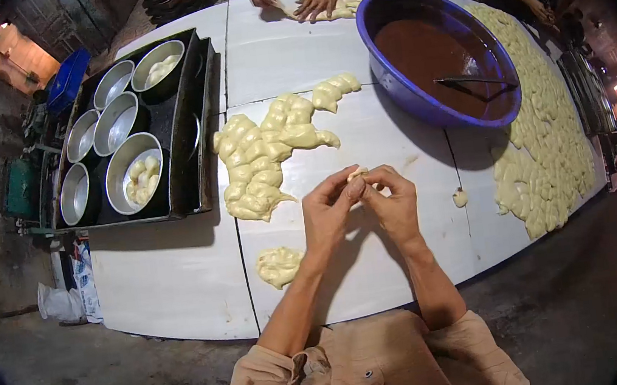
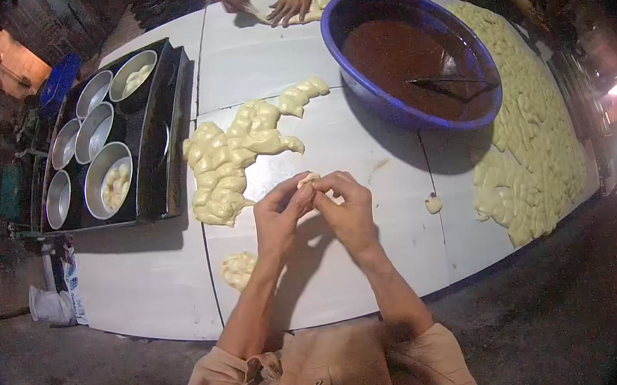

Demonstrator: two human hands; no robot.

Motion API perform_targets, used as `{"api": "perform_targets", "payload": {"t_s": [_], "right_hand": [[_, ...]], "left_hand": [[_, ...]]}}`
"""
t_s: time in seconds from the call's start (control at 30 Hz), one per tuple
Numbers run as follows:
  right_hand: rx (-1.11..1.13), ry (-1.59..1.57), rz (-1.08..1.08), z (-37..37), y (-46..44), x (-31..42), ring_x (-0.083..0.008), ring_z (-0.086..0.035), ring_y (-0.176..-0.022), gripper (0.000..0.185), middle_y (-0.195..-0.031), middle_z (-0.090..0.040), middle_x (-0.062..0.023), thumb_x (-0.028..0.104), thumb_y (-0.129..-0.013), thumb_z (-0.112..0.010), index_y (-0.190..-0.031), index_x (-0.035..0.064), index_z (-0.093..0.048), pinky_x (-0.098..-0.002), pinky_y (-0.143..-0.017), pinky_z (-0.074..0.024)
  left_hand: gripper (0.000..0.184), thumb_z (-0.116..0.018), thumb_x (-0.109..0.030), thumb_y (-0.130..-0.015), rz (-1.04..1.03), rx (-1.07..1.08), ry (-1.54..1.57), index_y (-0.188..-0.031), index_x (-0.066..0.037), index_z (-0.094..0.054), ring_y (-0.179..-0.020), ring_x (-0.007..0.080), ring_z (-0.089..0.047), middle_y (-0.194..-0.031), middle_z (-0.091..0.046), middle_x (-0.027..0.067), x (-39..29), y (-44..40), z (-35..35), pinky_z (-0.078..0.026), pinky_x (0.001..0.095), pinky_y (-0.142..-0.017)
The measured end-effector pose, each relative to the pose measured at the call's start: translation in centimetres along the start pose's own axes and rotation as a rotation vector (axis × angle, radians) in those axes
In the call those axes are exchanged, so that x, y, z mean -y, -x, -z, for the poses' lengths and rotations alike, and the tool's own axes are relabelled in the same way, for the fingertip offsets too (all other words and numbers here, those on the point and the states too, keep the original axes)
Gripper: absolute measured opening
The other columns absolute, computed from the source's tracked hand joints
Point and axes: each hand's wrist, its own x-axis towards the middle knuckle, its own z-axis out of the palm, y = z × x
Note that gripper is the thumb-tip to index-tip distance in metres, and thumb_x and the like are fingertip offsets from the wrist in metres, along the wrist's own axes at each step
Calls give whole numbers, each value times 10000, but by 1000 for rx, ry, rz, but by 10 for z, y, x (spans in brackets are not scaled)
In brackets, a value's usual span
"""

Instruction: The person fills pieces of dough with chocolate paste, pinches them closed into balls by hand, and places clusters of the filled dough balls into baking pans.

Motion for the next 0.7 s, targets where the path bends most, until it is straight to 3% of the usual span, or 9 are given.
{"api": "perform_targets", "payload": {"t_s": [0.07,0.2,0.23,0.33,0.37,0.47,0.5,0.6,0.7], "right_hand": [[93,-256,-393,8,0,15,-103,-610,-842,137,-890,-680,-22,90,-926,-708,-1027,-1,-724,-254,-675,-492],[212,-414,-398,18,11,0,-114,-611,-899,220,-993,-690,-31,118,-938,-699,-1124,1,-714,-284,-756,-498],[235,-397,-219,18,15,3,-132,-622,-920,261,-1069,-685,-53,104,-927,-700,-1179,37,-707,-283,-769,-500],[285,-134,10,22,19,0,-140,-626,-932,266,-1149,-669,-68,109,-915,-712,-1179,68,-712,-276,-769,-502],[244,-244,-88,18,23,-11,-145,-620,-951,245,-1156,-653,-79,104,-907,-729,-1148,64,-717,-275,-774,-509],[134,-193,190,16,18,-11,-155,-615,-947,216,-1114,-628,-86,80,-893,-742,-1108,59,-726,-283,-782,-520],[100,-139,199,16,19,-5,-165,-614,-938,182,-1071,-597,-86,63,-897,-736,-1069,30,-688,-303,-807,-530],[-216,-448,137,-10,24,0,-167,-609,-933,172,-1083,-576,-88,73,-910,-728,-1037,19,-625,-314,-814,-533],[-188,-202,197,-4,26,-6,-153,-605,-885,173,-984,-608,-67,110,-921,-729,-1000,41,-592,-316,-801,-520]], "left_hand": [[387,-757,-269,-918,146,94,-26,-1195,-5,-699,-940,136,-678,-1060,-722,77,-15,-7,4,-564,279,-829],[391,-753,-329,-915,282,188,-91,-1162,-29,-707,-866,105,-674,-1011,-723,42,-24,-20,16,-558,254,-722],[374,-746,-328,-921,257,168,-119,-1145,-31,-710,-857,106,-677,-998,-721,42,-23,-20,20,-558,258,-696],[386,-747,-336,-919,277,155,-135,-1150,-30,-707,-858,114,-679,-996,-722,51,-20,-16,21,-579,277,-705],[357,-749,-296,-917,255,185,-69,-1147,-28,-703,-865,131,-688,-1005,-725,65,-21,-9,19,-602,293,-720],[320,-750,-234,-911,135,197,-13,-1144,-22,-697,-868,151,-698,-1016,-724,79,-22,3,8,-615,302,-731],[277,-729,-167,-919,178,199,-43,-1150,-19,-691,-885,165,-703,-1031,-723,90,-26,4,9,-614,298,-734],[262,-711,-151,-933,201,268,-10,-1155,-13,-688,-900,166,-700,-1028,-722,91,-18,2,16,-611,293,-733],[260,-651,-131,-971,165,294,20,-1195,-1,-675,-941,170,-689,-1069,-710,99,-5,7,18,-624,313,-770]]}}
